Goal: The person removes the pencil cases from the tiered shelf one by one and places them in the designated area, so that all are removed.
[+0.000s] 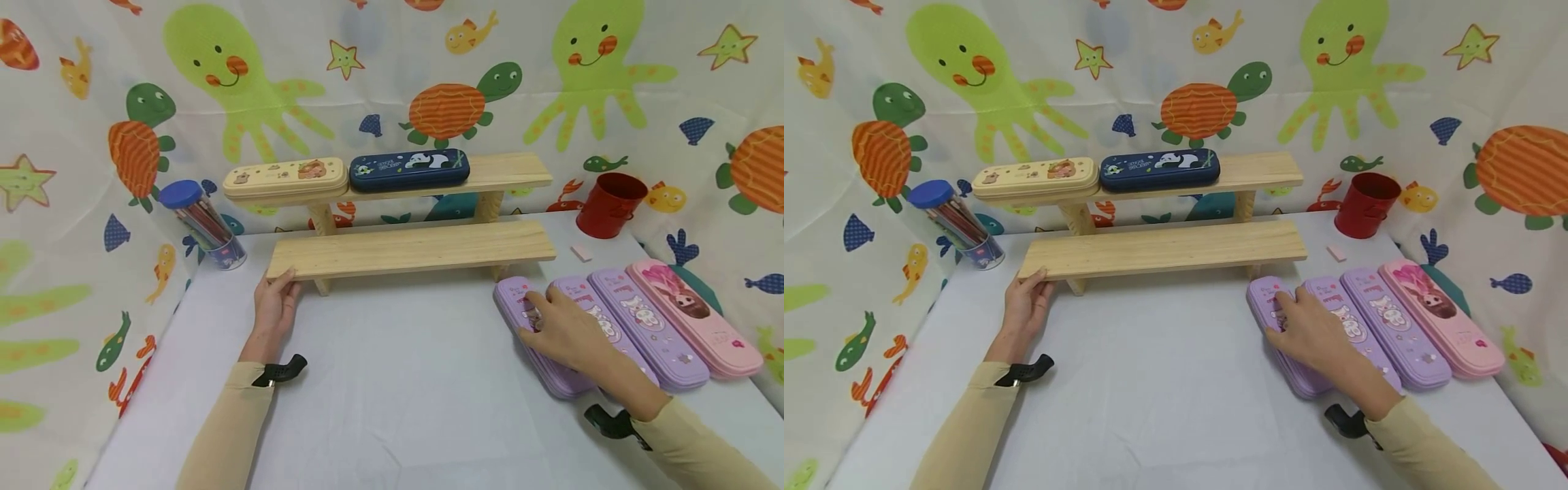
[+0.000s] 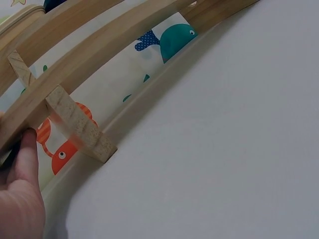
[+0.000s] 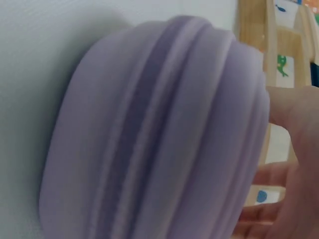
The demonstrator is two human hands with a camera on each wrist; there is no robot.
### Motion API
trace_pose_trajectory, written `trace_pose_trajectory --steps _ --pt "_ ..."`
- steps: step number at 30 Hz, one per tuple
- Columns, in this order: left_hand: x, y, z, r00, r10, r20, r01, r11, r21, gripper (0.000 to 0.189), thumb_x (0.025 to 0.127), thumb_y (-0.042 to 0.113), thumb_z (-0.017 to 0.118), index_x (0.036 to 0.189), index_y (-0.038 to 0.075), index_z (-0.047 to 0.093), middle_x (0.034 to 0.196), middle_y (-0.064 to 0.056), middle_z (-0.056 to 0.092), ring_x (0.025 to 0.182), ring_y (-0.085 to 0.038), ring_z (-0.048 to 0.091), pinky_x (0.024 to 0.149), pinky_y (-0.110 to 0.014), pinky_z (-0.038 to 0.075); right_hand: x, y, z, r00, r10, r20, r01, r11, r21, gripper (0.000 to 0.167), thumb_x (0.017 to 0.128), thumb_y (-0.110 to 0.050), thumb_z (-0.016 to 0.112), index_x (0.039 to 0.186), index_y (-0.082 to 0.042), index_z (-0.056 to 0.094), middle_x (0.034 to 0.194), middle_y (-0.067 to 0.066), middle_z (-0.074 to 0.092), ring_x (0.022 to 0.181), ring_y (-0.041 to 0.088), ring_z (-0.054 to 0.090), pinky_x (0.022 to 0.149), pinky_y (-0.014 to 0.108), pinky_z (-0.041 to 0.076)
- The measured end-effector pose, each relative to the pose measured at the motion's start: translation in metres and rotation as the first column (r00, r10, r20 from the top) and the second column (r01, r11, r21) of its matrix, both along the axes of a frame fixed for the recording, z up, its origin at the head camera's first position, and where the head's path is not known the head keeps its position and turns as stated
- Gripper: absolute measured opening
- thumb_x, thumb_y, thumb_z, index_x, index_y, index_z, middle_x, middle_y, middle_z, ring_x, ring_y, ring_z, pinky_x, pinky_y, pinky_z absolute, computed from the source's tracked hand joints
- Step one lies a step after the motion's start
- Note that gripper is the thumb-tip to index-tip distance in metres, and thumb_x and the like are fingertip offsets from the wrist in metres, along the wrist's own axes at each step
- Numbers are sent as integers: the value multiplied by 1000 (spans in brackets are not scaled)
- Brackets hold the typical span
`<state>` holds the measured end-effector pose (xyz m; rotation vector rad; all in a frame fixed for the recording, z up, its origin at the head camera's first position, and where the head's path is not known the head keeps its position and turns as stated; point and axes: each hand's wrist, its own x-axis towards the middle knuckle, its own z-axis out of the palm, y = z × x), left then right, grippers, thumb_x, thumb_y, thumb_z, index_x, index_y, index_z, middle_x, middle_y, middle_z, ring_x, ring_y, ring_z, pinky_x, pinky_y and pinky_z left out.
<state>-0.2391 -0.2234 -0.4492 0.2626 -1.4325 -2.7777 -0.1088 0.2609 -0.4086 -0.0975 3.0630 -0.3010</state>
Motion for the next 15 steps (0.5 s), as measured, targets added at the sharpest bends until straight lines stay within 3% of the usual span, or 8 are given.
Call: trace_pose_trajectory --steps 9,15 --pt "2 -1 2 1000 8 7 -8 1000 5 75 96 6 63 158 16 22 162 -8 31 147 -18 37 113 -22 43 3 4 4 998 -51 32 50 999 13 68 84 -46 69 136 -5 52 112 23 53 74 27 51 48 32 45" --pt "1 0 1 1000 6 1 -6 1000 -5 73 97 7 62 158 15 22 161 -8 32 147 -18 38 115 -23 41 4 6 5 999 -48 8 48 999 19 69 83 -46 72 135 -5 54 113 23 51 87 31 51 53 37 49"
